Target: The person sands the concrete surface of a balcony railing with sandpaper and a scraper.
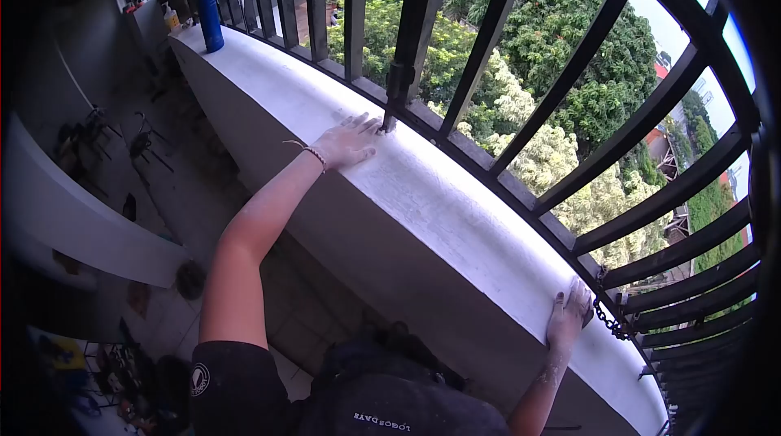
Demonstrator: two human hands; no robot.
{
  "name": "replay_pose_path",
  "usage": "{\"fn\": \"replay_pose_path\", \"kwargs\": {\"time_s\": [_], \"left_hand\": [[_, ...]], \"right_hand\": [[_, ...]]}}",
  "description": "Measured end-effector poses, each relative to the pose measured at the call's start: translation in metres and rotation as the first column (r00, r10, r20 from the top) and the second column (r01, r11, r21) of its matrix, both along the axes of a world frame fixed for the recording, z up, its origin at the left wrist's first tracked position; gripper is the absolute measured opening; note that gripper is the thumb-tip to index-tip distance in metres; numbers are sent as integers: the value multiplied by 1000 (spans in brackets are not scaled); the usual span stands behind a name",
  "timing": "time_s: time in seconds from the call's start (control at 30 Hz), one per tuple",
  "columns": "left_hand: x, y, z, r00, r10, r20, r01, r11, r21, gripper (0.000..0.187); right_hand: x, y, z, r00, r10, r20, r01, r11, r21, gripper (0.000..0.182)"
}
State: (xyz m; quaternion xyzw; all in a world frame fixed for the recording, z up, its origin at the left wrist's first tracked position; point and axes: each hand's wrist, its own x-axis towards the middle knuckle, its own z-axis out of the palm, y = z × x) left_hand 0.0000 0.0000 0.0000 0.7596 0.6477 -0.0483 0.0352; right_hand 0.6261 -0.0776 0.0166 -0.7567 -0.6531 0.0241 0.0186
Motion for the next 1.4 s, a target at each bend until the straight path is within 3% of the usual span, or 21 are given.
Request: {"fn": "replay_pose_path", "kwargs": {"time_s": [0.17,0.27,0.37,0.47,0.67,0.77,0.8,0.9,0.97,1.03,1.07,1.1,1.23,1.27,1.37,1.4], "left_hand": [[49,-65,-1,998,39,47,-44,993,112,86],[79,-92,1,999,-20,50,14,992,126,90],[105,-80,-10,964,236,124,-253,957,145,90],[160,-55,-2,826,555,95,-563,818,118,90],[183,27,-21,799,552,236,-593,790,159,90],[211,50,-1,690,708,151,-724,679,124,87],[213,70,-26,683,717,140,-729,654,202,80],[223,80,-21,767,640,42,-642,764,71,72],[227,76,-15,818,571,74,-575,815,68,66],[225,74,-9,911,401,94,-408,910,72,58],[227,66,-1,959,238,153,-242,970,7,48],[232,66,-11,974,126,191,-139,989,58,46],[271,24,2,925,-239,295,172,956,237,57],[276,16,17,919,-271,285,273,961,32,62],[291,0,-21,879,-416,233,357,898,259,67],[292,-8,-4,884,-412,220,400,911,98,72]], "right_hand": [[-3,-7,-5,989,145,7,-145,989,24,60],[-27,-15,-1,966,258,18,-258,962,90,63],[-43,-12,-4,955,295,-42,-289,951,114,69],[-62,-7,2,941,331,-69,-325,942,88,68],[-65,1,0,930,362,-54,-359,931,58,71],[-66,2,0,933,355,-57,-352,934,55,68],[-66,2,0,934,351,-64,-348,936,53,66],[-63,3,-3,935,349,-66,-344,936,77,64],[-63,3,-5,934,350,-67,-344,935,84,64],[-62,4,-5,932,356,-64,-350,932,90,64],[-61,5,-6,929,368,-52,-362,928,91,65],[-61,5,-8,926,376,-44,-371,924,97,66],[-59,6,-11,927,374,-16,-371,925,75,68],[-59,5,-11,927,376,-16,-374,925,65,68],[-59,6,-13,924,382,-15,-380,922,79,68],[-59,5,-13,923,385,-14,-383,920,85,68]]}}
